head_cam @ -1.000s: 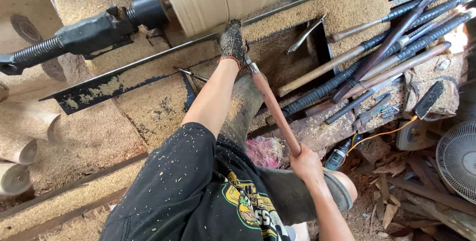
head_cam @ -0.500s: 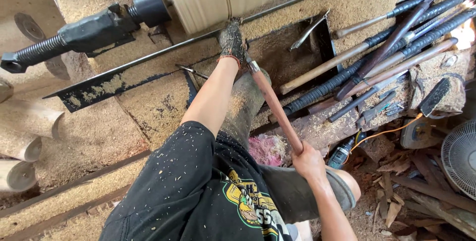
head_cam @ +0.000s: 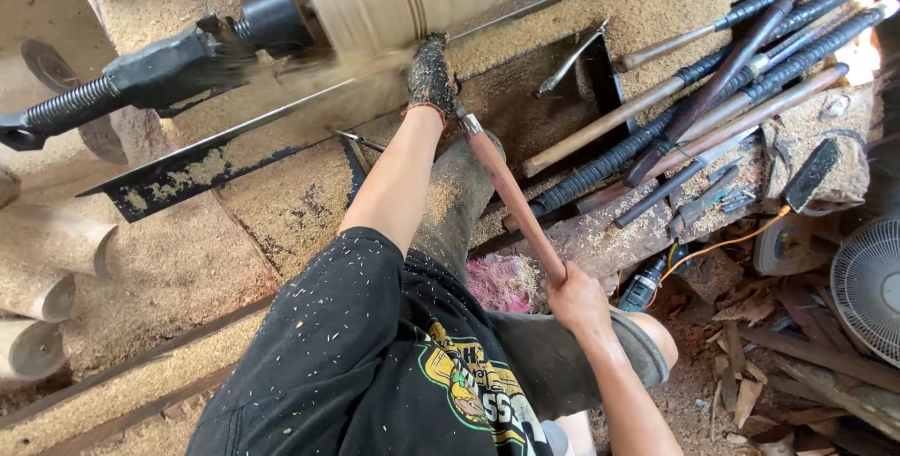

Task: Use a wood lathe and woodturning chisels to shape and smooth a large wooden cylinder.

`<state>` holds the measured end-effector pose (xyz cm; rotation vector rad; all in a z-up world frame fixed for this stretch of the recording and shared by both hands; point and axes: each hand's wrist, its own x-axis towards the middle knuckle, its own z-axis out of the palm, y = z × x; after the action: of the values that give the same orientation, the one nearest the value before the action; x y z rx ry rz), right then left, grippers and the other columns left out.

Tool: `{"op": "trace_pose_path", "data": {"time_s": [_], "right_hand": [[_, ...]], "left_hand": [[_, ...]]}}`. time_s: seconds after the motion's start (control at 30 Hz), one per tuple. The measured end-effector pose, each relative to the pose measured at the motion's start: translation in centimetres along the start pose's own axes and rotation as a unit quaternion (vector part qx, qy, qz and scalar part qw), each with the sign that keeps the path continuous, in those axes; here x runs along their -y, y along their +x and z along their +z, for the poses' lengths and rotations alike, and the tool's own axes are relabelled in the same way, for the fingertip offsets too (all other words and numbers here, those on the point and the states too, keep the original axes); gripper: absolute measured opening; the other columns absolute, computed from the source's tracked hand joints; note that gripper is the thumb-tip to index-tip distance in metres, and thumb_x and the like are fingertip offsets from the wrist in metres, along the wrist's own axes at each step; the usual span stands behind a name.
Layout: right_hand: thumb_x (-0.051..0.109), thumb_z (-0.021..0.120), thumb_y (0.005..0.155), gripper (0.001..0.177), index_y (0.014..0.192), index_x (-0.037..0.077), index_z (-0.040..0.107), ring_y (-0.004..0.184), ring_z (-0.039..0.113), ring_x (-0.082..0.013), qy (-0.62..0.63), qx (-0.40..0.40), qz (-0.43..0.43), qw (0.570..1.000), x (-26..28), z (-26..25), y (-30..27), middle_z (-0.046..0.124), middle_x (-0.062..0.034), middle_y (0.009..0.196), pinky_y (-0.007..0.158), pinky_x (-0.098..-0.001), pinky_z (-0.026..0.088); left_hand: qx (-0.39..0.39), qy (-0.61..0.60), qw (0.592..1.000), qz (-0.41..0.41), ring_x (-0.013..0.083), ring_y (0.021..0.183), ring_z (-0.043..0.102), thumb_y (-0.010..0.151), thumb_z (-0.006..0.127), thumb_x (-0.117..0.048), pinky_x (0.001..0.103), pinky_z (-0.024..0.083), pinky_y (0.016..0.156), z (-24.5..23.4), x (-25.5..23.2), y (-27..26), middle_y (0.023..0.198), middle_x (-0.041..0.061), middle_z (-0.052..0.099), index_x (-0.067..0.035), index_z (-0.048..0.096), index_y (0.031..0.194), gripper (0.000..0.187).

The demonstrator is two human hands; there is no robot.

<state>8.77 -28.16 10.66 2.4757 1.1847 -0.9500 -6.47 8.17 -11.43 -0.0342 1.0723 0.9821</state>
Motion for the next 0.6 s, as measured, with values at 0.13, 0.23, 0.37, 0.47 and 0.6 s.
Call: {"op": "trace_pose_path", "data": {"time_s": [0.13,0.23,0.37,0.47,0.6], "right_hand": [[0.034,0.075,0.084,0.037,0.105,0.006,0.066,0.097,0.070,-0.0471,0.009,-0.006,-0.008,1.000,-0.4,0.3,-0.6,0.073,-0.0286,0.095,0.089,-0.0546,0.053],[0.032,0.075,0.082,0.036,0.106,0.006,0.066,0.097,0.070,-0.0475,0.022,-0.011,-0.022,0.999,-0.3,0.1,-0.5,0.073,-0.0288,0.094,0.088,-0.0552,0.053],[0.032,0.075,0.083,0.036,0.106,0.006,0.067,0.097,0.069,-0.0480,0.009,-0.004,-0.018,1.000,0.0,0.3,-0.2,0.073,-0.0291,0.095,0.088,-0.0554,0.053],[0.032,0.075,0.084,0.036,0.107,0.006,0.067,0.098,0.069,-0.0481,0.008,-0.003,-0.013,1.000,0.1,-0.1,-0.1,0.073,-0.0295,0.095,0.088,-0.0553,0.053],[0.033,0.076,0.084,0.037,0.107,0.006,0.067,0.099,0.069,-0.0475,0.002,0.001,-0.010,1.000,0.1,0.0,0.0,0.073,-0.0293,0.095,0.089,-0.0547,0.053]], "left_hand": [[0.009,-0.006,1.000,0.012,0.0178,0.043,0.043,0.099,0.060,-0.032,0.036,0.033,0.042,-2.8,2.6,4.9,0.059,0.003,0.050,-0.013,0.055,0.076,0.030],[0.040,0.453,0.865,0.213,0.0162,0.039,0.053,0.093,0.051,-0.030,0.036,0.038,0.036,-2.9,2.4,5.5,0.055,0.001,0.057,-0.019,0.059,0.074,0.023],[-0.026,0.206,0.972,0.109,0.0205,0.040,0.047,0.098,0.055,-0.028,0.037,0.036,0.039,-0.4,-0.8,-0.6,0.054,0.005,0.049,-0.012,0.055,0.073,0.030],[-0.055,0.034,0.998,0.019,0.0205,0.041,0.040,0.101,0.057,-0.030,0.037,0.030,0.040,-0.7,0.1,0.4,0.054,0.006,0.044,-0.011,0.050,0.073,0.034],[0.037,0.213,0.965,0.151,0.0198,0.040,0.046,0.093,0.053,-0.028,0.036,0.037,0.039,-2.7,2.4,4.2,0.054,0.005,0.049,-0.016,0.053,0.074,0.022]]}}
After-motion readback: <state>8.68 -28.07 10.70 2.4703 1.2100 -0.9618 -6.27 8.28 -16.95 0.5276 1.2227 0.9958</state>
